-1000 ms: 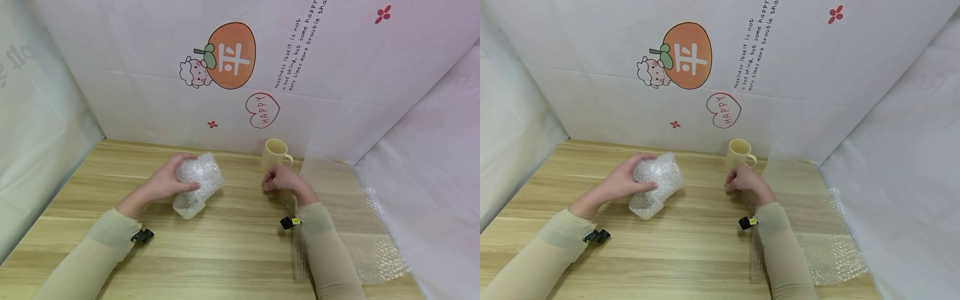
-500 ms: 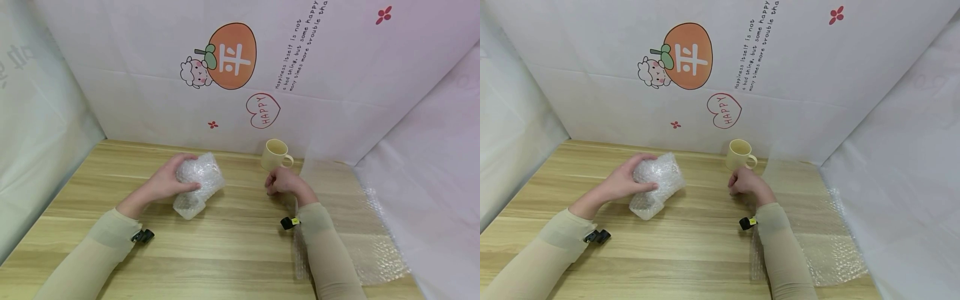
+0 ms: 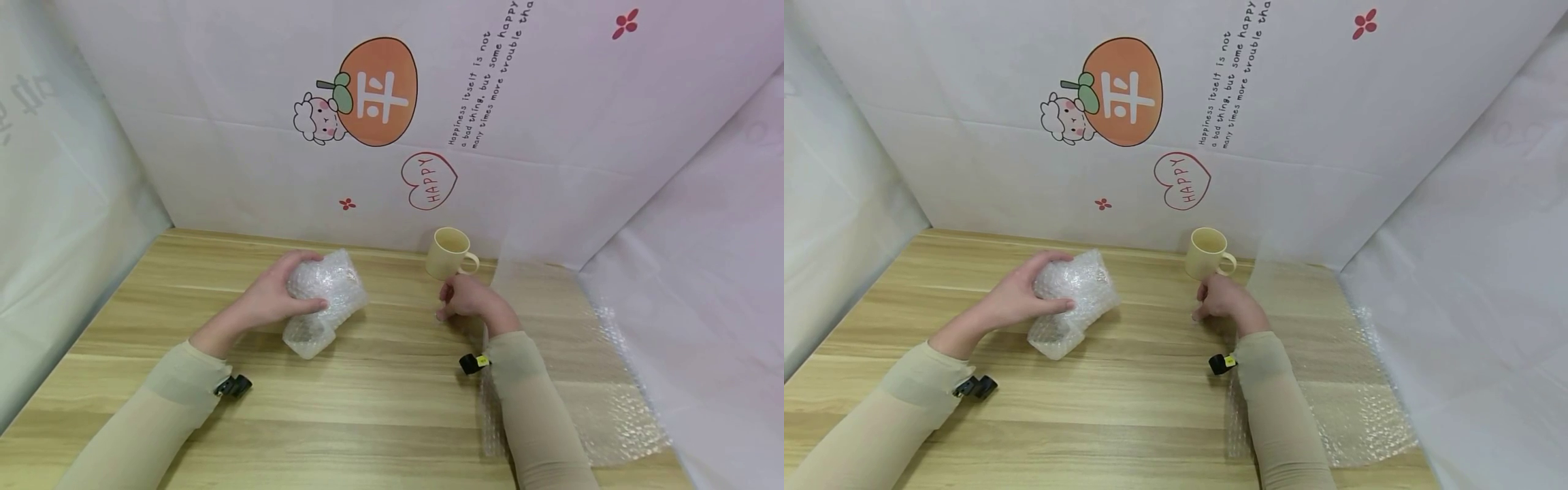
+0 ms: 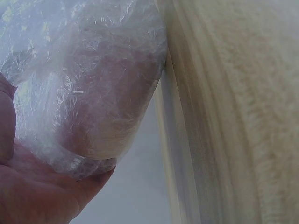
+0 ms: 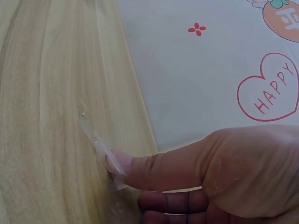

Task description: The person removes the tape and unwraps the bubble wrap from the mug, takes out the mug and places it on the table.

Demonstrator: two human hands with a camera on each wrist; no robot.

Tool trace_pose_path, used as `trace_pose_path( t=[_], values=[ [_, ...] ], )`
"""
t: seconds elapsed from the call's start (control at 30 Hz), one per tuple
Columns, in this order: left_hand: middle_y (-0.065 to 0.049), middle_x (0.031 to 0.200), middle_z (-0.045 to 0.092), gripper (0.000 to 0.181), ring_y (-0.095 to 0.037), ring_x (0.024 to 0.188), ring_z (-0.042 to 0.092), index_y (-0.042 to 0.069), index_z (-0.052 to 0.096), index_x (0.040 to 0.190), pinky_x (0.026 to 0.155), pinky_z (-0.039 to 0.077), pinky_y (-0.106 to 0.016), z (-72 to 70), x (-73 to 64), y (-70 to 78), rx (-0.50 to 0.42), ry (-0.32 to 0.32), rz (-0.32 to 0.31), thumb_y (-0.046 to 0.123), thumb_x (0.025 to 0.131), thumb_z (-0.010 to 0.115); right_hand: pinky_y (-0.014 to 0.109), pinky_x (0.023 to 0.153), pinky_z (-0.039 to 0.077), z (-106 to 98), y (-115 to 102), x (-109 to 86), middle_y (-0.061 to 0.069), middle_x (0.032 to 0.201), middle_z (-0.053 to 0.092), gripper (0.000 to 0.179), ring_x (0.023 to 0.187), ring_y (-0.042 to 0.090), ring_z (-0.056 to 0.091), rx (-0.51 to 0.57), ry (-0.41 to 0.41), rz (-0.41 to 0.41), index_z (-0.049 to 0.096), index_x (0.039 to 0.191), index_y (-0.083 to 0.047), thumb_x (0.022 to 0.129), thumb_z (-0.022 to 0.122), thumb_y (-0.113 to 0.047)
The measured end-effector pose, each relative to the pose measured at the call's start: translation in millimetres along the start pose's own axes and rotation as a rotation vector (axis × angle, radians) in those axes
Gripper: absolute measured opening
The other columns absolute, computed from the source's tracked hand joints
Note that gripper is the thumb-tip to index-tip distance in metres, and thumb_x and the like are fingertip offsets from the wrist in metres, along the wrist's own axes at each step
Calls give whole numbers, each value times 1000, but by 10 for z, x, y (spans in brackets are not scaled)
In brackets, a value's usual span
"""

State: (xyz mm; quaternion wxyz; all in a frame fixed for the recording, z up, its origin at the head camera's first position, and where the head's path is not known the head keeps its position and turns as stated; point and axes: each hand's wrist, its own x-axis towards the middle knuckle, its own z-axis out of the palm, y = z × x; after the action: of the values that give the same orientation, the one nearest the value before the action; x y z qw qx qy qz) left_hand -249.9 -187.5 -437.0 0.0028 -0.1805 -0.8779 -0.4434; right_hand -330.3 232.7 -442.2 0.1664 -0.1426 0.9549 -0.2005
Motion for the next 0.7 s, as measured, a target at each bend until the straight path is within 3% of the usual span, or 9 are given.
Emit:
trace_pose_path(
  t=[0.23, 0.37, 0.53, 0.7],
  values=[
    [-18, 169, 44, 88, -50, 149, 47, 17, 51, 162, 117, 41, -75, 4, 5, -18, -1, 1, 8, 40, 90, 95, 40, 78, 51, -30, -25, -34, 3, 89, 67, 26, 85, 22, 61, -73, 26, 21, 70, 99, -9, 96, 88, -28],
    [-18, 169, 44, 88, -50, 149, 48, 17, 51, 162, 117, 42, -75, 7, 6, -9, -1, 0, 7, 40, 90, 95, 40, 70, 47, -39, -40, -35, 2, 82, 64, 27, 78, 22, 58, -188, 68, 50, 67, 90, -12, 105, 76, -33],
    [-17, 169, 44, 87, -50, 149, 47, 18, 50, 162, 117, 43, -75, 7, 2, 7, 0, -3, -4, 41, 90, 95, 47, 72, 52, -46, -57, -15, 3, 83, 67, 30, 79, 26, 61, -316, 118, 69, 69, 88, -14, 108, 72, -36],
    [-17, 169, 44, 88, -49, 149, 47, 17, 50, 162, 117, 42, -75, 9, -1, 4, -3, 1, -1, 40, 90, 95, 54, 75, 58, -31, -38, -2, 5, 86, 71, 31, 82, 29, 68, -363, 174, 70, 72, 85, -15, 107, 73, -36]
  ],
)
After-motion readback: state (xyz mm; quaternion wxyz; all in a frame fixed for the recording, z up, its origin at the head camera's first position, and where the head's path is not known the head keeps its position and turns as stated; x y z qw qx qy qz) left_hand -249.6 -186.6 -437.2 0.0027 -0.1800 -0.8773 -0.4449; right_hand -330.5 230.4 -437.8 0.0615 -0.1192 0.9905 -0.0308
